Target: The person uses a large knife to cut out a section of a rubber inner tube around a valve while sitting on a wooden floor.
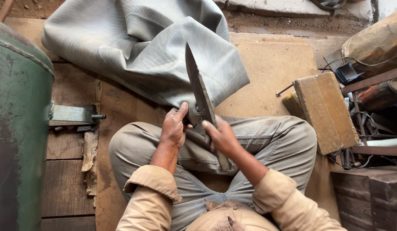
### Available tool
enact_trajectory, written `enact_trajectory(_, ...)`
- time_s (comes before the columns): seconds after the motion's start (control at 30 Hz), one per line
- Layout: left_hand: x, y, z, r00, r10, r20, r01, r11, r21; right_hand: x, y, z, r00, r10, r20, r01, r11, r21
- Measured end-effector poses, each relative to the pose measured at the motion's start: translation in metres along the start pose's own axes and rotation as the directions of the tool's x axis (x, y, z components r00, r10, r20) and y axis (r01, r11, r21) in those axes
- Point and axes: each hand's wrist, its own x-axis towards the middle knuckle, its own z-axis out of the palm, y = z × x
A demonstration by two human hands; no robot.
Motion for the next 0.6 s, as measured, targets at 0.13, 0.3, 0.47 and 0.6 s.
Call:
enact_trajectory(0.13, 0.001, 0.002, 0.002, 1.000, 0.015, 0.004, -0.015, 0.999, -0.049, 0.008, -0.010, 0.005, 0.999, -0.052, 0.007, 0.052, 0.998, 0.041)
enact_trajectory(0.3, -0.004, 0.002, 0.003, 0.999, 0.036, -0.028, -0.038, 0.995, -0.091, -0.005, -0.002, 0.013, 0.998, -0.041, -0.049, 0.040, 0.999, -0.017)
enact_trajectory(0.47, -0.004, -0.001, 0.002, 0.997, 0.032, -0.072, -0.039, 0.994, -0.100, -0.047, 0.023, 0.017, 0.999, -0.001, -0.038, 0.000, 1.000, -0.025)
enact_trajectory(0.6, -0.003, -0.008, 0.004, 0.993, 0.044, -0.108, -0.058, 0.989, -0.134, -0.068, 0.042, 0.016, 0.998, 0.053, -0.038, -0.054, 0.998, -0.025)
